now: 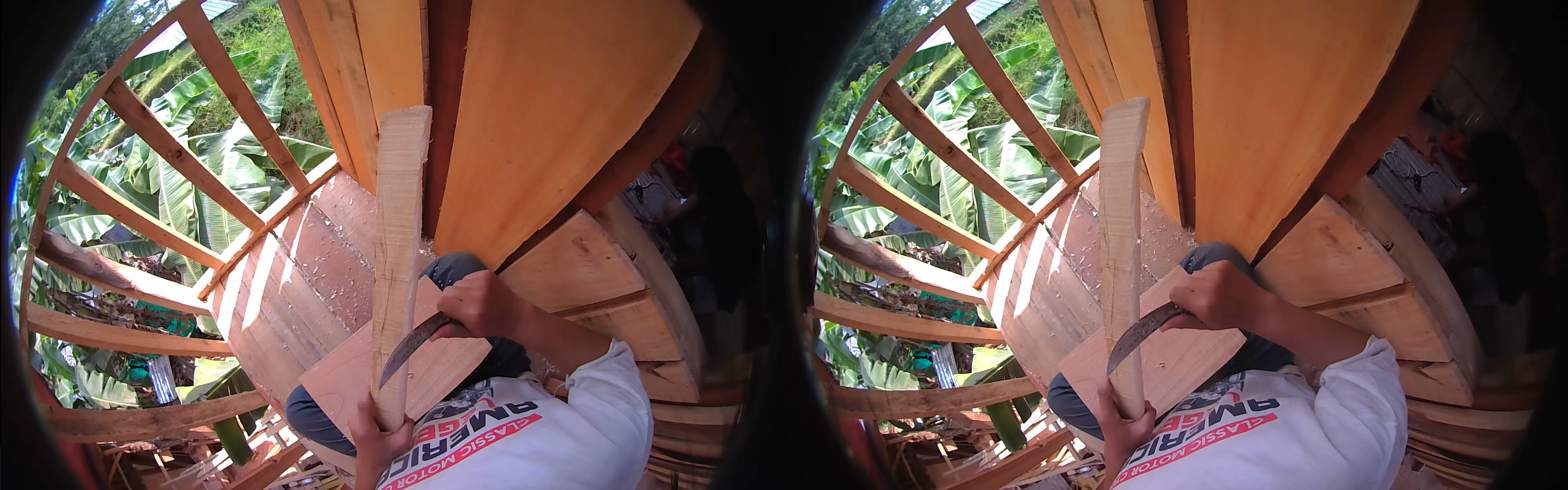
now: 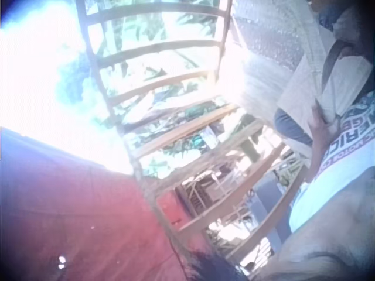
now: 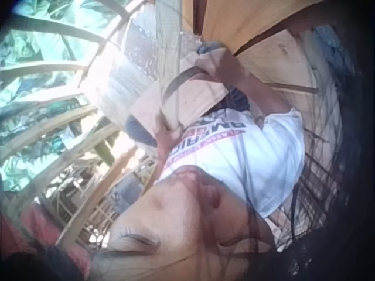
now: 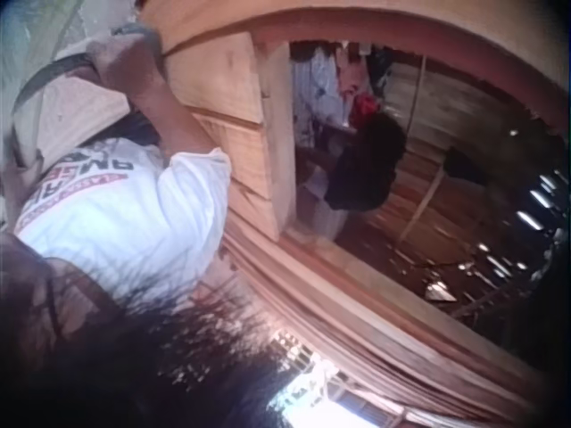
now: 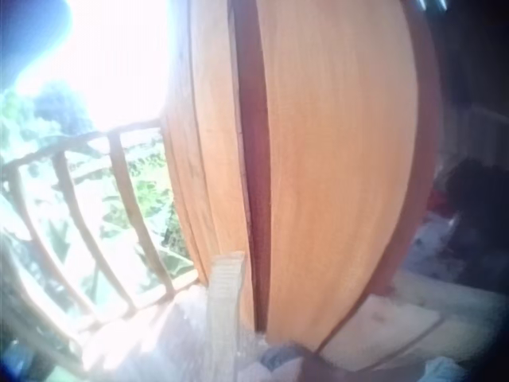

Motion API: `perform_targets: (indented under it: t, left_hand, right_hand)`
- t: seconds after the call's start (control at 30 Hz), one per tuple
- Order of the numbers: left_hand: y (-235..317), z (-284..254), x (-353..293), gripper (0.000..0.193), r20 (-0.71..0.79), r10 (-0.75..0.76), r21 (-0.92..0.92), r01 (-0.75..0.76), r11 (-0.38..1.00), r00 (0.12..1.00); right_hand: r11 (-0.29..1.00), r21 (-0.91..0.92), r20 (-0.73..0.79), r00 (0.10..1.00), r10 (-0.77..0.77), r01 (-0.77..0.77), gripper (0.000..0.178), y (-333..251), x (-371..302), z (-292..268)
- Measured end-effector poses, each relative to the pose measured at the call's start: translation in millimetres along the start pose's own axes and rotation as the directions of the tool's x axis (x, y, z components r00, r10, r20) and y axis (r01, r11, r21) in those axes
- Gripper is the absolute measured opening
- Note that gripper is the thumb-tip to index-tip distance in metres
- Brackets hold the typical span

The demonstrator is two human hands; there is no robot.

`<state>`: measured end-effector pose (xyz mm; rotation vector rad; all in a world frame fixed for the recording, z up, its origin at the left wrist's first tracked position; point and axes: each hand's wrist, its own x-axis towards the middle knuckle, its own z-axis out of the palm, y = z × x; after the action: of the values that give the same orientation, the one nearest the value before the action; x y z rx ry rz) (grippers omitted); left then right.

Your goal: The person sits cross-legged on a wooden platform and uses a curved knife to shave and shape a long, thin piece of wood. They hold the wood against a flat board on their lap and repeatedly scrape the blade along its length to remove thin strips of material.

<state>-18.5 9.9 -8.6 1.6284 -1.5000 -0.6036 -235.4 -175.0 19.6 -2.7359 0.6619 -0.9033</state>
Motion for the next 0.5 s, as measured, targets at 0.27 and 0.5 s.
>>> perform_targets:
  t: [0.27, 0.5]
  left_hand:
    - [4.4, -0.1, 4.2, 0.061, 0.014, -0.015, -0.077, 0.016, 0.997, 1.000]
    - [6.0, -2.6, 4.9, 0.061, 0.053, -0.059, -0.037, 0.061, 0.997, 0.997]
  right_hand:
    - [0.952, 0.175, -0.114, 0.956, 0.272, -0.250, 0.040, 10.3, 4.3, -2.0]
    - [0.869, 0.300, -0.086, 0.896, 0.436, -0.394, 0.040, 16.4, 7.8, 1.9]
